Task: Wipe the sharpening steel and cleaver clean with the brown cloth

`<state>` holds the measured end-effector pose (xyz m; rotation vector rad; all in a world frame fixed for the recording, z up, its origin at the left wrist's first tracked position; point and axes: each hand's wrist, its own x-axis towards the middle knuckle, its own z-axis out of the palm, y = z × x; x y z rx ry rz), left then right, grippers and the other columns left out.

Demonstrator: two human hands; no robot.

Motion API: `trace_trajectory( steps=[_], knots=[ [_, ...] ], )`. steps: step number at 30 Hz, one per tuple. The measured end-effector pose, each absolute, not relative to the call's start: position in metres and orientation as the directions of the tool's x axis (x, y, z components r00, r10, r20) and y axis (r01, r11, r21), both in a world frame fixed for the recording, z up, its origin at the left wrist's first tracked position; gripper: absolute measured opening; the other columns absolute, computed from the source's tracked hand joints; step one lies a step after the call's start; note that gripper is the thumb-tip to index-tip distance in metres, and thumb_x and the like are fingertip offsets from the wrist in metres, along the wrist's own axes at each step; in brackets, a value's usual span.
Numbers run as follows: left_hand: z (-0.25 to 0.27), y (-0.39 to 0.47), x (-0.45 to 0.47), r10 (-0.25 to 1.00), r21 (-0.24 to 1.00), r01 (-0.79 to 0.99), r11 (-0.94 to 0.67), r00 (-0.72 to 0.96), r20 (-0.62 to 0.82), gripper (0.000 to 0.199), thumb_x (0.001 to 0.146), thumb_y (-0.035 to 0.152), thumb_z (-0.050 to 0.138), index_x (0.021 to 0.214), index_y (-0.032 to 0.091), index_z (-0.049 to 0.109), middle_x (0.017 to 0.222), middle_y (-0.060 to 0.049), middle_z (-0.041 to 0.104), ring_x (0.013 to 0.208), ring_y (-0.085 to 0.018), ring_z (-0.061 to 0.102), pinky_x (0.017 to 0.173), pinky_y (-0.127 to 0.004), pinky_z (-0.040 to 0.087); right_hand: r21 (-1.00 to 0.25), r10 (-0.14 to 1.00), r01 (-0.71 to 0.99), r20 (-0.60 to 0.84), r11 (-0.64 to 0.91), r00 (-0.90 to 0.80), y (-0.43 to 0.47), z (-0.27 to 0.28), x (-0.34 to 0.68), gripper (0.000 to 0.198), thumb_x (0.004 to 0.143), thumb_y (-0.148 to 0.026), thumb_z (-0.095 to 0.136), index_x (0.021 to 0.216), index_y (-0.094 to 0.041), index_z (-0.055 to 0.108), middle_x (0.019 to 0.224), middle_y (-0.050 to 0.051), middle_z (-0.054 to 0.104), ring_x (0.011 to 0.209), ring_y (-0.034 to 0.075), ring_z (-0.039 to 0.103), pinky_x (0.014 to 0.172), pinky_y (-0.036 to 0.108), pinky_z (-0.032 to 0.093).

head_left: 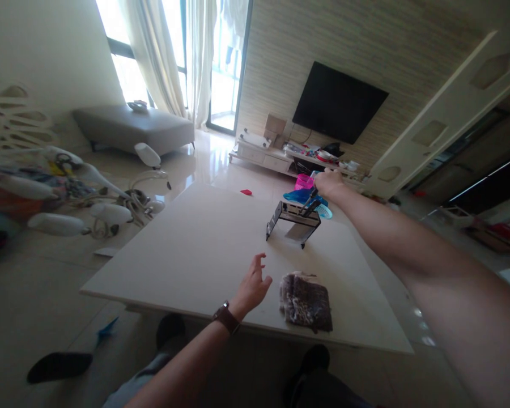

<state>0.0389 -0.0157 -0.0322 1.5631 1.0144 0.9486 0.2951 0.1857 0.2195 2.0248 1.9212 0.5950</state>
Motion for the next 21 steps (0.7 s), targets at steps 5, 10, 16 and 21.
trace_trajectory(
  steps=[5,10,16,21],
  knots=[
    [-0.027,-0.014,0.034,0.942,0.981,0.153,-0.117,0.330,0.061,0.055,0.083,0.014,0.051,0.134,0.026,0.035,0.144,-0.013,0.045,0.122,-0.024,0.060,0.097,-0.039,0.052,0.514,0.991,0.851,-0.009,-0.108,0.131,0.197,0.176,0.295,0.028,0.089,-0.021,0.056,0.110,-0.018,0.074,0.126,0.020,0.067,0.124,0.033,0.052,0.099,0.051,0.041],
    [-0.025,-0.013,0.029,0.944,0.980,0.169,-0.101,0.326,0.042,0.055,0.083,0.014,0.051,0.134,0.024,0.035,0.141,-0.013,0.046,0.121,-0.024,0.059,0.097,-0.039,0.051,0.514,0.984,0.853,-0.085,-0.092,0.157,0.213,0.144,0.297,0.027,0.086,-0.021,0.063,0.111,-0.019,0.073,0.131,0.019,0.063,0.126,0.032,0.052,0.100,0.050,0.041],
    [-0.026,-0.006,0.023,0.947,0.969,0.202,-0.141,0.312,0.073,0.026,0.083,0.017,0.053,0.109,0.022,0.052,0.131,-0.011,0.054,0.108,-0.020,0.062,0.090,-0.034,0.050,0.521,0.983,0.851,-0.112,-0.067,0.146,0.216,0.128,0.300,0.036,0.084,-0.019,0.063,0.118,-0.023,0.070,0.136,0.016,0.059,0.126,0.033,0.051,0.100,0.050,0.042],
    [-0.017,0.001,0.016,0.910,0.948,0.253,-0.194,0.406,0.078,0.037,0.097,0.037,0.041,0.068,0.019,0.056,0.072,-0.003,0.063,0.072,-0.017,0.060,0.074,-0.031,0.046,0.464,0.984,0.886,0.143,0.027,-0.105,0.167,0.154,0.290,0.038,0.093,-0.039,0.054,0.121,-0.016,0.067,0.131,0.018,0.060,0.124,0.034,0.047,0.098,0.046,0.040]
  ],
)
